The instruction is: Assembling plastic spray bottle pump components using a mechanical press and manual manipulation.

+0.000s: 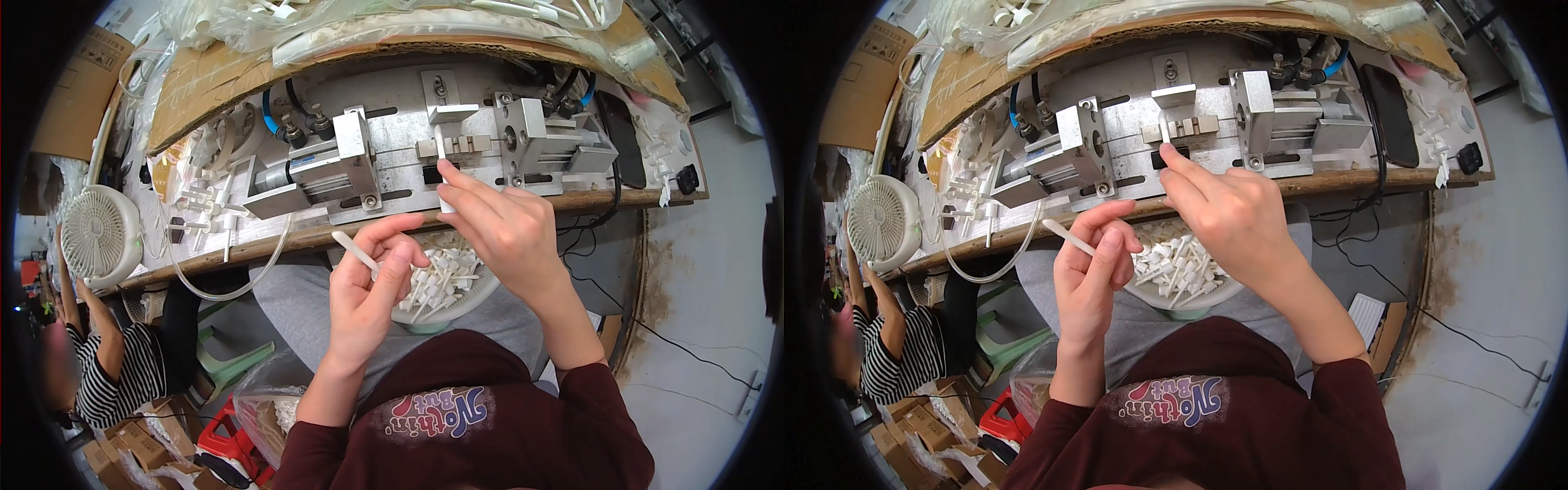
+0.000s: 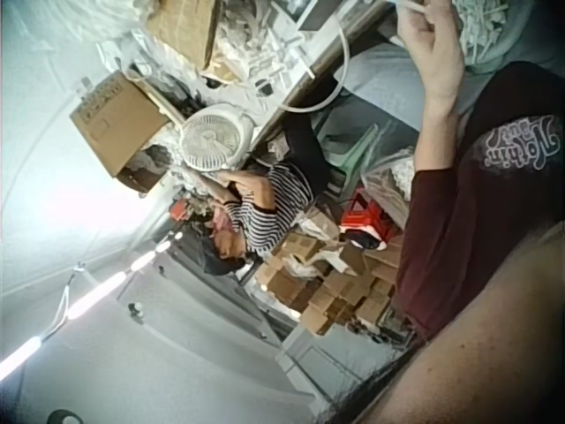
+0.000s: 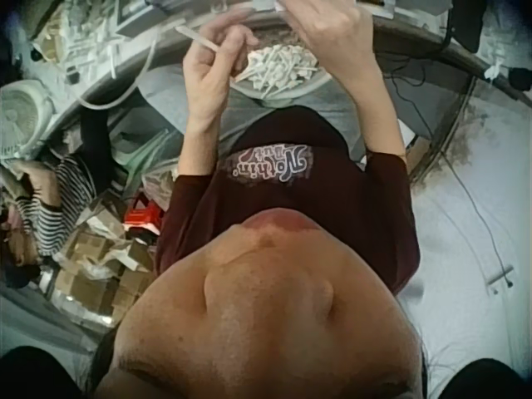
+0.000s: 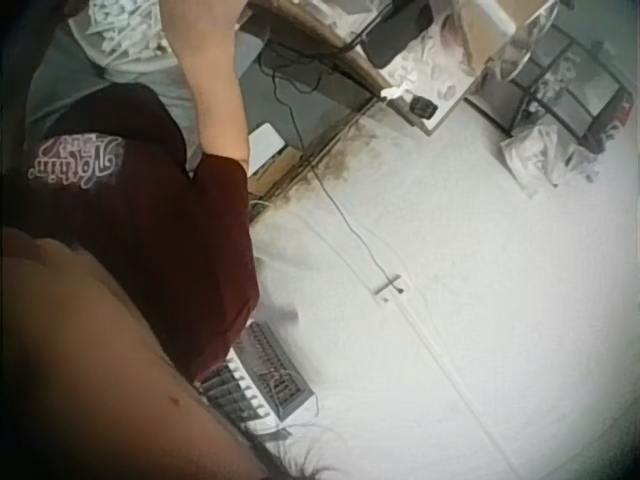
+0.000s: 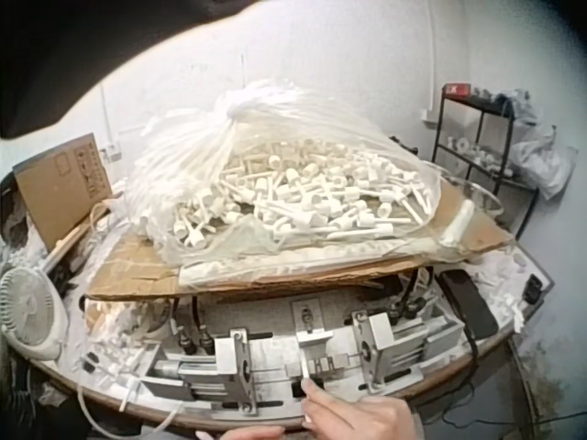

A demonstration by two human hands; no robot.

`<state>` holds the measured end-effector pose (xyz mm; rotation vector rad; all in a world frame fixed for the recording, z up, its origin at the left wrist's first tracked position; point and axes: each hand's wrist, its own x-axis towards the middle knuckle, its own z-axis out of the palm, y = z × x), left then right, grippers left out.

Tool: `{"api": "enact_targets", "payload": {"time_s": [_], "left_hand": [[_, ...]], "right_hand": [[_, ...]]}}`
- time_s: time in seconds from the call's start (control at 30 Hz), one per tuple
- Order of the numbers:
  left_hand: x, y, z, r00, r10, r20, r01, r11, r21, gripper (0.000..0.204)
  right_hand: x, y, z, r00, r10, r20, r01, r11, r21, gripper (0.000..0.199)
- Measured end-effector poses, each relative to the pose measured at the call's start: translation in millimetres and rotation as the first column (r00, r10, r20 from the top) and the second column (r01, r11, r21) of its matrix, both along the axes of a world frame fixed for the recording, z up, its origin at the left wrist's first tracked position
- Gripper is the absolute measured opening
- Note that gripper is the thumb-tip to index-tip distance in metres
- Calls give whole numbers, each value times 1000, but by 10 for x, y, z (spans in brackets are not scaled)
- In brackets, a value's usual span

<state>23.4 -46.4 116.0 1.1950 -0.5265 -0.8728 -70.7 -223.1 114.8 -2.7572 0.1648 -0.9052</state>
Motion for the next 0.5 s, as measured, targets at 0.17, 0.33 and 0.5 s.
{"api": "enact_targets", "payload": {"time_s": [0.17,0.33,0.5], "left_hand": [[-70,-47,94,996,-12,-91,2,994,-110,58],[-72,-15,145,993,-18,-113,3,992,-129,67],[-29,9,190,970,184,160,-163,977,-136,56]], "right_hand": [[56,-5,99,992,-45,-115,40,998,-47,25],[64,-9,103,990,-50,-136,50,999,2,24],[81,11,152,982,-50,-184,47,999,-21,23]]}}
